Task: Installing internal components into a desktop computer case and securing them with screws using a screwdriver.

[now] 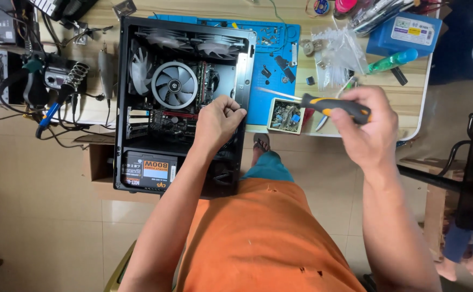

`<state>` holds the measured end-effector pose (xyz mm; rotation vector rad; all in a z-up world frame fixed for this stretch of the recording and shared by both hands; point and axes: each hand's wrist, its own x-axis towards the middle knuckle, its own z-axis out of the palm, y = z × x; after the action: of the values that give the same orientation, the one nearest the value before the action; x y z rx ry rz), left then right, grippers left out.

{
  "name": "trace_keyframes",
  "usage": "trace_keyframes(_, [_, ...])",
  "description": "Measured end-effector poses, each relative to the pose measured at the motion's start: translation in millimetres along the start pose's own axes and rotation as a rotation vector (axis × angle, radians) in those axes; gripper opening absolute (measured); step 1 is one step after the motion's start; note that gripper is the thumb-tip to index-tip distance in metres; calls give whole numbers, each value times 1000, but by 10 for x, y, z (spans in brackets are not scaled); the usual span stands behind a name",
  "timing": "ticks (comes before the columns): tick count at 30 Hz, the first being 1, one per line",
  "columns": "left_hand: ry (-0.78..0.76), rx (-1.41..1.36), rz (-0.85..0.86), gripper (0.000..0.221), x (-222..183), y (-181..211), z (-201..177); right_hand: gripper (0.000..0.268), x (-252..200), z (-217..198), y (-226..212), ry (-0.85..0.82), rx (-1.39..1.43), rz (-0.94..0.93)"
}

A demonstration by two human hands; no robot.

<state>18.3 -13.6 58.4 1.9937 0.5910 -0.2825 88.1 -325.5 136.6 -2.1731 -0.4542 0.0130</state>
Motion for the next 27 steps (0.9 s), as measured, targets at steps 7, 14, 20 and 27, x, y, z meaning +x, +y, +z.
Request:
trace_keyframes(7, [110,-177,24,22,93,-292,67,26,-555,469,1398,260,475,482])
trace_keyframes(14, [0,64,322,57,-75,-104,-115,26,-809,820,1851,351,322,584])
trace_keyframes(20, [23,190,291,53,-79,-69,-68,35,-778,999,1833,356,236,558])
trace_keyframes(27, [51,215,287,54,-102,-130,-23,47,-783,1083,2150,291,-153,468])
